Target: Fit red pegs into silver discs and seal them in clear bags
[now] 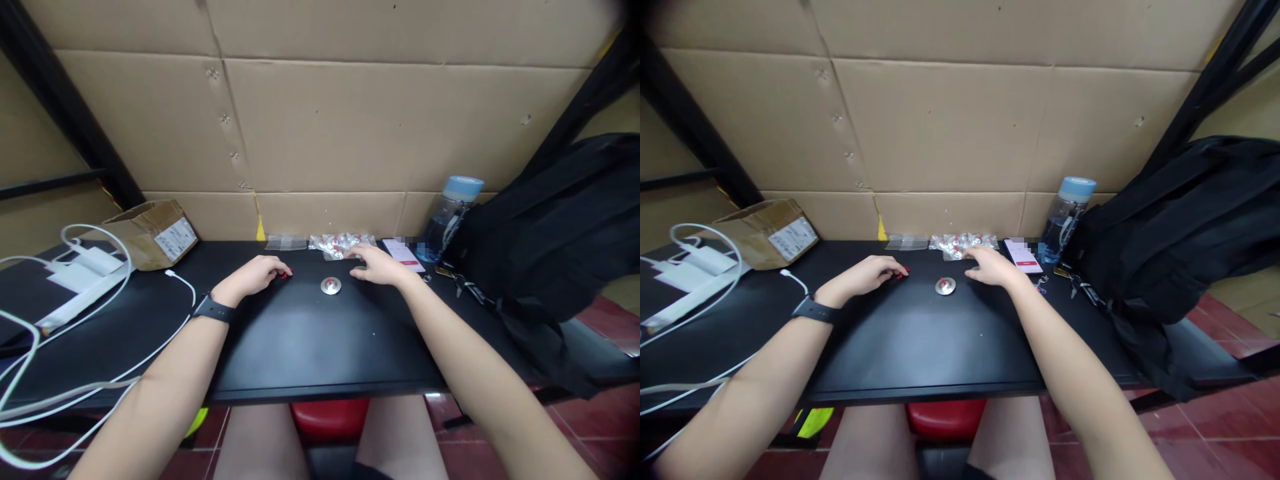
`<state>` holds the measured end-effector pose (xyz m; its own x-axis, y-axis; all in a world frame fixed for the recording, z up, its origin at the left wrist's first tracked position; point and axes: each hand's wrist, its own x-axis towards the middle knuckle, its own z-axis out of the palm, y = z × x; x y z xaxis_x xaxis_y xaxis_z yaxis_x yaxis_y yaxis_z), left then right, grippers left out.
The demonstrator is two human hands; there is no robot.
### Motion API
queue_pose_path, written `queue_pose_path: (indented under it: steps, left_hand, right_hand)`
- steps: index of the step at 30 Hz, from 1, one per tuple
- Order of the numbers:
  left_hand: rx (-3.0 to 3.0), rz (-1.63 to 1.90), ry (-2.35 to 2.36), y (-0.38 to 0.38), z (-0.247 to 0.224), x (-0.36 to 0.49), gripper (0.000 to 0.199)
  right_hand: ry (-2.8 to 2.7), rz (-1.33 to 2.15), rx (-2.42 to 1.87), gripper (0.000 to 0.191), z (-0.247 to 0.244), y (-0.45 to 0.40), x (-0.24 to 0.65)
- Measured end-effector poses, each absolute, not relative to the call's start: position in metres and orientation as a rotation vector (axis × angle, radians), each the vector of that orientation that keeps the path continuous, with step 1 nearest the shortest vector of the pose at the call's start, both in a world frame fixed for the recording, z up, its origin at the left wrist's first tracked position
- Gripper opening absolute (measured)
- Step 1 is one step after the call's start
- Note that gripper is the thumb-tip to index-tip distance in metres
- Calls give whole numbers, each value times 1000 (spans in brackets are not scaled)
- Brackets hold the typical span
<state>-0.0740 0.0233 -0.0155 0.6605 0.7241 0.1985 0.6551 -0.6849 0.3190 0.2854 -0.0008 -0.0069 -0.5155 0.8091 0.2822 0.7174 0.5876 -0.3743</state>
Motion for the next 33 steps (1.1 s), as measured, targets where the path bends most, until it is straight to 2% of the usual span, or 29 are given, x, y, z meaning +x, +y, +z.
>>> queue_pose_path:
  steps: [2, 6, 10, 15, 18, 22, 33]
  left_hand:
    - [2617, 472, 1122, 26, -17, -73, 26]
    - [2640, 550, 1135, 25, -13, -64, 12]
    - [2600, 794, 1083, 11, -4, -53, 16]
    - [2173, 1028, 1040, -7, -3, -26, 25]
    - [1872, 1178, 987, -14, -5, -8, 36]
    - [1764, 1237, 923, -26, -2, 8, 29]
    - [1580, 1258, 781, -43, 6, 21, 26]
  right_hand:
    - [-2452, 357, -1380, 39, -5, 4, 298]
    - [-2429, 521, -1450, 34, -6, 8, 307]
    - [-2371, 506, -1428, 38, -8, 8, 305]
    - [-2074, 601, -1261, 56, -3, 1, 293]
    - [-1905, 674, -979, 55, 2, -11, 269]
    - [-1717, 835, -680, 47, 3, -31, 232]
    - [-1653, 759, -558, 47, 3, -49, 210]
